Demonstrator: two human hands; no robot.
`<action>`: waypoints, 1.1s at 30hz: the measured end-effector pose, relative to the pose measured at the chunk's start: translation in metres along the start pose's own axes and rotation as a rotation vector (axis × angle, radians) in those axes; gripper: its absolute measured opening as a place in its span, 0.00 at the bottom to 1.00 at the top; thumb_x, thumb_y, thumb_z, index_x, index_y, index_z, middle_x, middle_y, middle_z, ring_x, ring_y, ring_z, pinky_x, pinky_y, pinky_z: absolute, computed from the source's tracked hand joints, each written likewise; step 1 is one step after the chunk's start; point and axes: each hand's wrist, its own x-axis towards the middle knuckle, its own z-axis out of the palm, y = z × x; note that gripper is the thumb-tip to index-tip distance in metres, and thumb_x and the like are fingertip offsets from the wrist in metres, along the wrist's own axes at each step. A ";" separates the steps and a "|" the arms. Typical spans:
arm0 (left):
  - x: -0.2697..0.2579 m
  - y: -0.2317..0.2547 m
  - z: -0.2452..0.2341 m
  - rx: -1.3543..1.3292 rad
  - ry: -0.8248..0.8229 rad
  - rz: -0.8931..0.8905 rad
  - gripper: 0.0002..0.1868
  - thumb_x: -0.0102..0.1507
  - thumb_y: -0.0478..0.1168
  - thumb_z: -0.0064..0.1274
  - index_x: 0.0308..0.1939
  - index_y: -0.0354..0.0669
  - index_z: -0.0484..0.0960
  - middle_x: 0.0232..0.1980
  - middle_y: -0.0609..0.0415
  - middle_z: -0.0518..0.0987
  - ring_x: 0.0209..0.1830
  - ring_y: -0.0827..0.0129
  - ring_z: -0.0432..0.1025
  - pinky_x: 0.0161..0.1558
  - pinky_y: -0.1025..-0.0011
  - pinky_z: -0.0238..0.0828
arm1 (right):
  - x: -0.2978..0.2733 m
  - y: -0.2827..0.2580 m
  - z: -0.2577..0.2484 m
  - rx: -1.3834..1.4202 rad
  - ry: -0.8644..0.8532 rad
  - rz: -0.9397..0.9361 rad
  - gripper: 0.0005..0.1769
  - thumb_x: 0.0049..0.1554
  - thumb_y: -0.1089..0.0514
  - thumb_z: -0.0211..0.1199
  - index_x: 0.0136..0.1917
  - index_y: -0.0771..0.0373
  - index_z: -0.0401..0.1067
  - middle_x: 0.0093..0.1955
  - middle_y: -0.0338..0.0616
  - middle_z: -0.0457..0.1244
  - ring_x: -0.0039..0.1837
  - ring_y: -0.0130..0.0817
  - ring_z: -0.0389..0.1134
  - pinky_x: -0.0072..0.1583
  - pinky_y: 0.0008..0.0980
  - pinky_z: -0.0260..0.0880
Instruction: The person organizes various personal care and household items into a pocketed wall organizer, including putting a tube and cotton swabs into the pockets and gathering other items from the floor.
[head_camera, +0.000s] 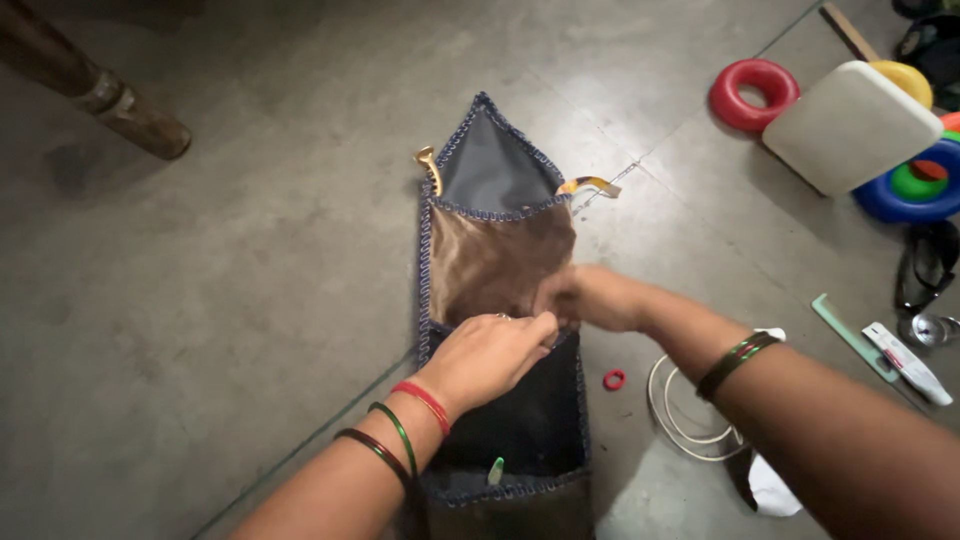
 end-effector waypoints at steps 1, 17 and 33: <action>0.000 0.003 -0.004 -0.019 0.028 0.025 0.05 0.66 0.40 0.52 0.43 0.44 0.74 0.36 0.47 0.82 0.40 0.50 0.77 0.41 0.53 0.70 | 0.007 0.000 0.008 -0.057 -0.071 -0.014 0.07 0.55 0.63 0.61 0.45 0.63 0.79 0.39 0.43 0.70 0.43 0.31 0.68 0.48 0.35 0.72; -0.080 -0.065 0.057 -0.169 0.464 -1.066 0.19 0.63 0.52 0.59 0.51 0.46 0.79 0.50 0.44 0.81 0.55 0.47 0.73 0.55 0.54 0.71 | -0.009 0.019 0.034 -0.255 -0.384 0.024 0.14 0.53 0.64 0.66 0.54 0.58 0.78 0.52 0.39 0.72 0.54 0.31 0.71 0.58 0.31 0.68; -0.069 -0.072 0.035 0.234 -0.024 -0.449 0.32 0.61 0.54 0.56 0.68 0.53 0.72 0.79 0.54 0.58 0.77 0.52 0.54 0.67 0.55 0.61 | 0.014 0.011 0.200 0.426 -0.305 0.058 0.05 0.58 0.65 0.57 0.42 0.60 0.74 0.39 0.31 0.63 0.43 0.21 0.61 0.46 0.29 0.64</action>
